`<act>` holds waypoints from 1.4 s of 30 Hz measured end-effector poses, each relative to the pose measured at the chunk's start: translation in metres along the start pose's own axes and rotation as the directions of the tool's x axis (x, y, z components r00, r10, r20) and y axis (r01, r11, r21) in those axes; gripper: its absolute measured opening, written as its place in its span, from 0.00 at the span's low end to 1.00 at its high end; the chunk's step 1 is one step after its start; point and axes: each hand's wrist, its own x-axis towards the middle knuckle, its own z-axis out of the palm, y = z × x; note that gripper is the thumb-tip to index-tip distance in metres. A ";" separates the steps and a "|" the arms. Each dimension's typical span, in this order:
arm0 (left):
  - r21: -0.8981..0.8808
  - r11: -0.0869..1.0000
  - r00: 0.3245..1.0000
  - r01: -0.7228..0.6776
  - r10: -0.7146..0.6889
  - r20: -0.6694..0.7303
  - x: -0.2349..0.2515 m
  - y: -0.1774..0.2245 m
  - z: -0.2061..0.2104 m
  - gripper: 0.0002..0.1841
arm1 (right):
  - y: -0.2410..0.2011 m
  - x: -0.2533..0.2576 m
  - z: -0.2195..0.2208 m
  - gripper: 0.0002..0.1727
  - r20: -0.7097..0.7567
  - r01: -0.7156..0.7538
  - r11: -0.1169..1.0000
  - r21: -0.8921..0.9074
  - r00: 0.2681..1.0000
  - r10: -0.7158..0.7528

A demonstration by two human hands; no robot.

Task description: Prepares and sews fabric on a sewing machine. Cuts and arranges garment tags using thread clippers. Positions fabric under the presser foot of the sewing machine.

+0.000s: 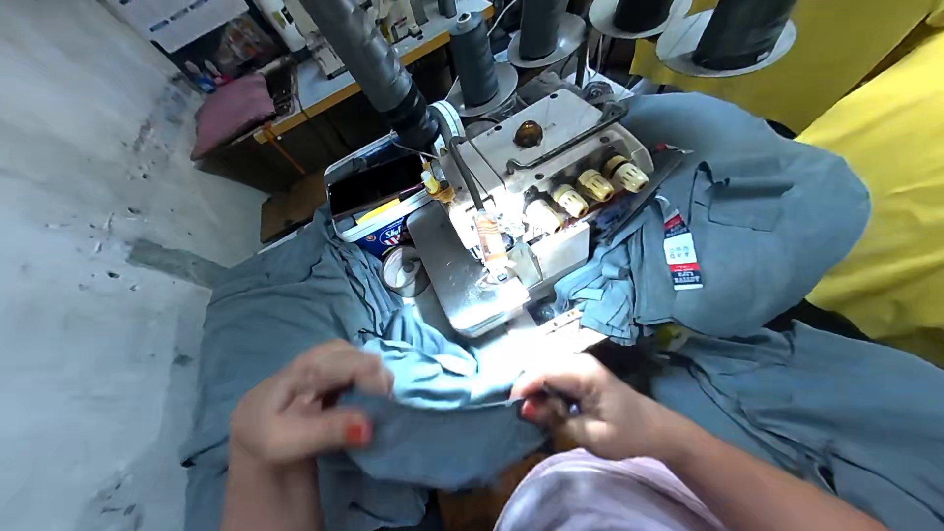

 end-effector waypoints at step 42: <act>0.673 -0.054 0.513 0.738 -0.602 -0.611 0.012 -0.027 0.053 0.40 | 0.066 -0.010 0.026 0.12 -0.586 -0.442 0.892 -0.095 0.749 0.309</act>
